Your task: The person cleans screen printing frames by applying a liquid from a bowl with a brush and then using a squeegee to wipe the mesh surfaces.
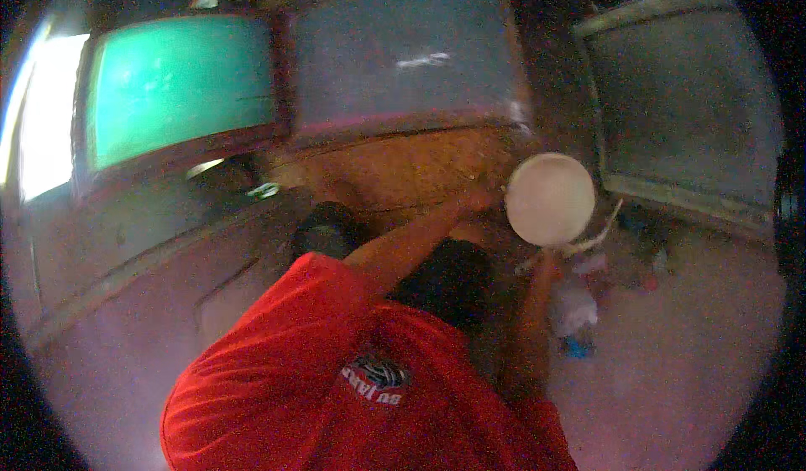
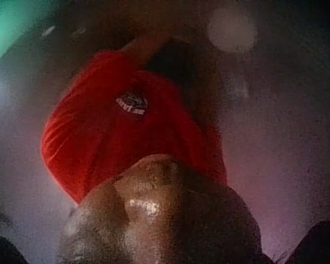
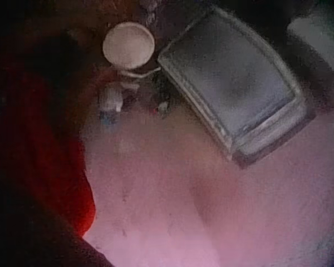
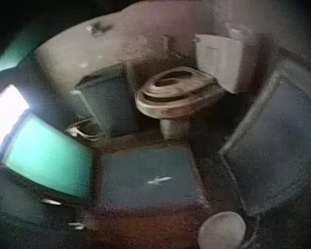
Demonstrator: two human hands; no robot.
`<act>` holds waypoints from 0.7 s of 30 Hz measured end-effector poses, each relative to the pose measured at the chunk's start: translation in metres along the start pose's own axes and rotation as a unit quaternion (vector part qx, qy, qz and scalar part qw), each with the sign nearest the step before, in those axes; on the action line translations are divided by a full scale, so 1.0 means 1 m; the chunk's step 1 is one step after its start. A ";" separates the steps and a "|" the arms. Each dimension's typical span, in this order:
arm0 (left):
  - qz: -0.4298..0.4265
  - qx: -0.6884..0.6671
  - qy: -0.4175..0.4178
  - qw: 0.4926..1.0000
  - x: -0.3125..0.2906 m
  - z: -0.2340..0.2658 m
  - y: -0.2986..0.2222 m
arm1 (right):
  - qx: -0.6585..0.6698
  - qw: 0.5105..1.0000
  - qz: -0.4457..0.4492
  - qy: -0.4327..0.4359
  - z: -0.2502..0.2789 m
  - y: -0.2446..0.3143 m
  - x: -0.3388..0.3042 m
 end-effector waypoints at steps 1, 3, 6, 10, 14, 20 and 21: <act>-0.051 0.006 -0.050 0.997 0.003 0.041 -0.023 | -0.015 1.000 0.010 -0.006 0.001 -0.003 0.006; -0.156 0.044 -0.175 0.971 0.004 0.155 -0.075 | -0.058 0.997 0.038 -0.034 0.006 -0.006 0.016; -0.248 0.175 -0.393 0.868 -0.007 0.377 -0.162 | -0.109 0.989 0.070 -0.069 0.009 -0.005 0.026; -0.112 0.241 -0.586 0.765 -0.059 0.610 -0.229 | -0.164 0.977 0.106 -0.087 0.026 -0.003 0.051; 0.059 0.387 -0.732 0.558 -0.132 0.651 -0.269 | -0.199 0.965 0.132 -0.113 0.064 -0.014 0.078; 0.040 0.352 -0.651 0.671 -0.132 0.770 -0.234 | -0.293 0.932 0.186 -0.099 0.110 0.002 0.064; 0.035 0.346 -0.628 0.696 -0.121 0.778 -0.222 | -0.317 0.925 0.193 -0.084 0.125 -0.005 0.055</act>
Point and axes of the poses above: each hand's wrist, its own x-axis towards the middle knuckle, its own z-axis out of the back of the hand, y = z × x, the point moved 9 cm from there along x, towards the middle knuckle, and after that the axes turned 12 degrees about -x, right-handed, at the moved point
